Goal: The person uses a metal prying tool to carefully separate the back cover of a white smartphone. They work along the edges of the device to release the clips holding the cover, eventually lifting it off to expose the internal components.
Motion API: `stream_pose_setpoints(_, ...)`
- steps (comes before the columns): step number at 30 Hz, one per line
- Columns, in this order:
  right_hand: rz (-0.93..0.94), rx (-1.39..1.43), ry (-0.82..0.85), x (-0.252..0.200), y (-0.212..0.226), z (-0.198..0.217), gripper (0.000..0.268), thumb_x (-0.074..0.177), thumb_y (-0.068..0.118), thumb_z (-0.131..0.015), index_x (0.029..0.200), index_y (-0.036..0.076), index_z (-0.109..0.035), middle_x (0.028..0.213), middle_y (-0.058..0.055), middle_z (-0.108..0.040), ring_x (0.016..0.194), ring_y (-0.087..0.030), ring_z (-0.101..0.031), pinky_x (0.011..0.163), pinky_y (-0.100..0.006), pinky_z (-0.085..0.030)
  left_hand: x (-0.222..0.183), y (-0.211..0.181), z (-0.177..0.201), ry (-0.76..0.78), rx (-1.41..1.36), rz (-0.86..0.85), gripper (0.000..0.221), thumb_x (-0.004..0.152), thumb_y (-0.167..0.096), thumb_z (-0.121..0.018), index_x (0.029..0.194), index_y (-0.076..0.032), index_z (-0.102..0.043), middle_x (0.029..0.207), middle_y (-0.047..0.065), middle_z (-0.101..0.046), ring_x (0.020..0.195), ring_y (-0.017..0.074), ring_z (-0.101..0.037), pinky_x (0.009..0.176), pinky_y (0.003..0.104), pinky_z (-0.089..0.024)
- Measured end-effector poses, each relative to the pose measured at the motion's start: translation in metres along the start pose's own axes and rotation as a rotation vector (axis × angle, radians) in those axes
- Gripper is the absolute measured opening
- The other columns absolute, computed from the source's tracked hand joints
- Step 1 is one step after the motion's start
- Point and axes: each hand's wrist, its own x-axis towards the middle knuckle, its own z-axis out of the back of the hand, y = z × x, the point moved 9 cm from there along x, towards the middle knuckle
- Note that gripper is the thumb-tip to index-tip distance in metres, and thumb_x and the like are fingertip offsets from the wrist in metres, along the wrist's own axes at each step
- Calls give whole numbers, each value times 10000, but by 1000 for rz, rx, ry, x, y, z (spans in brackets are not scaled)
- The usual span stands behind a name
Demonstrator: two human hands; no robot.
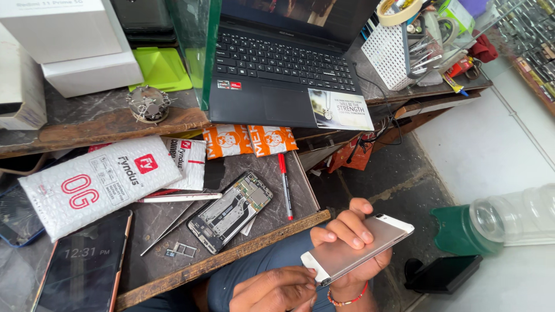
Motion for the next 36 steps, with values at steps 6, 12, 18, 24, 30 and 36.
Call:
stream_pose_setpoints(6, 77, -82, -239, 4, -4, 13, 900, 831, 635, -821, 1464, 87, -491, 1107, -22, -496, 996, -156, -500, 957, -344, -422, 2, -6, -11, -62, 123, -37, 244, 747, 36, -859, 691, -35, -633, 721, 73, -725, 742, 188, -813, 683, 283, -647)
stream_pose_setpoints(12, 215, -272, -361, 1, 2, 17, 941, 766, 700, -806, 1431, 92, -535, 1153, -44, -485, 1021, -171, -468, 933, -340, -421, -5, -1, -27, 34, 155, -64, 340, 783, 3, -888, 674, -60, -572, 741, 52, -734, 788, 196, -821, 720, 304, -647)
stream_pose_setpoints(18, 118, -128, -349, -3, 0, 25, 778, 861, 583, -781, 1421, 104, -530, 1097, -35, -470, 990, -155, -468, 953, -356, -444, -6, 9, -22, 42, 57, 12, 176, 737, 16, -847, 731, -42, -681, 739, 83, -727, 784, 229, -817, 715, 328, -651)
stream_pose_setpoints(24, 80, 0, -396, -3, -4, 27, 716, 849, 524, -814, 1334, 75, -537, 1054, -37, -466, 956, -152, -477, 914, -340, -463, -14, 10, -26, 49, -24, -19, 203, 757, -28, -888, 754, -27, -685, 737, 83, -731, 830, 263, -836, 701, 344, -662)
stream_pose_setpoints(30, 62, 62, -440, -2, -8, 29, 678, 847, 515, -814, 1265, 61, -535, 1019, -32, -462, 933, -153, -478, 903, -329, -470, -15, 10, -25, 74, -18, -37, 196, 766, -29, -880, 747, -30, -685, 740, 81, -737, 847, 268, -835, 704, 343, -660)
stream_pose_setpoints(36, 67, 63, -474, -3, -11, 29, 669, 849, 527, -806, 1245, 60, -538, 999, -36, -480, 911, -152, -486, 891, -324, -471, -12, 7, -25, 60, 27, -25, 217, 772, 10, -876, 735, -42, -669, 736, 71, -737, 837, 247, -837, 713, 346, -659)
